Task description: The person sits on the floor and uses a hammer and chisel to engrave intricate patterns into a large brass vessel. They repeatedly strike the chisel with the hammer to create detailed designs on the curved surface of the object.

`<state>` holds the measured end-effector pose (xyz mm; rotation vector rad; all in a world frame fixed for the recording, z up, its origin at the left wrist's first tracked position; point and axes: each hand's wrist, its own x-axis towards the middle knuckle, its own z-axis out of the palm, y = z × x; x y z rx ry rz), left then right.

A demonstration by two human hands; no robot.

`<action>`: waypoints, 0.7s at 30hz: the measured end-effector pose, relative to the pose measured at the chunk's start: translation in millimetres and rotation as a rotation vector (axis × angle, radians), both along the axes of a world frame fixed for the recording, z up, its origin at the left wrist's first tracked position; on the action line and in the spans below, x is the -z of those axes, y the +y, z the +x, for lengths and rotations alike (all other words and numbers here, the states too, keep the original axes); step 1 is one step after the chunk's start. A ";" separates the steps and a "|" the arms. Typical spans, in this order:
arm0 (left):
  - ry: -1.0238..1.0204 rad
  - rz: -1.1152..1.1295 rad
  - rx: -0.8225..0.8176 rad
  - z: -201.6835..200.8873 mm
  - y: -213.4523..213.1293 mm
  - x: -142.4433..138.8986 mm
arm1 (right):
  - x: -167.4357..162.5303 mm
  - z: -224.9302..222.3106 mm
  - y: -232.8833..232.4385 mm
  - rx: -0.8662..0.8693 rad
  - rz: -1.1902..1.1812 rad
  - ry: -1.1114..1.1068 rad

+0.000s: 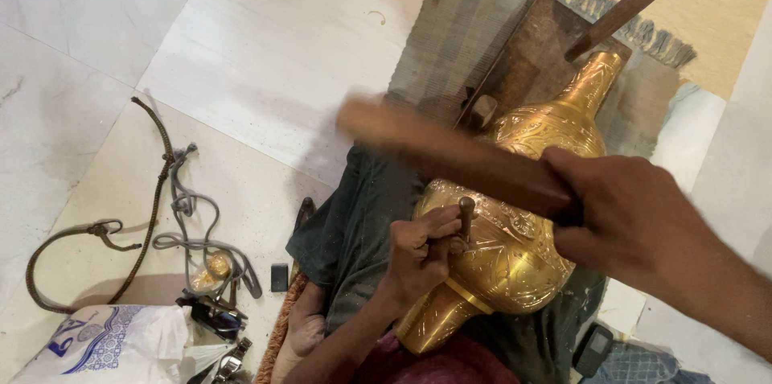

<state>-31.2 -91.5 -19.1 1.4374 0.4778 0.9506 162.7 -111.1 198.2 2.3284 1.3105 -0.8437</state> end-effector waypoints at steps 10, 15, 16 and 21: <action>-0.017 -0.060 0.063 -0.9 4.4 -7.5 | 2.1 -4.4 -3.4 -0.164 0.082 -0.031; -0.009 -0.067 0.043 -3.0 -1.7 0.9 | -3.6 -6.2 -1.6 -0.202 -0.077 -0.085; -0.020 -0.075 0.031 -3.6 -2.4 2.2 | -4.5 -6.0 -1.3 -0.079 -0.019 0.015; 0.008 -0.034 0.001 -1.8 -0.8 4.5 | -6.7 -7.9 -1.4 -0.230 -0.198 -0.186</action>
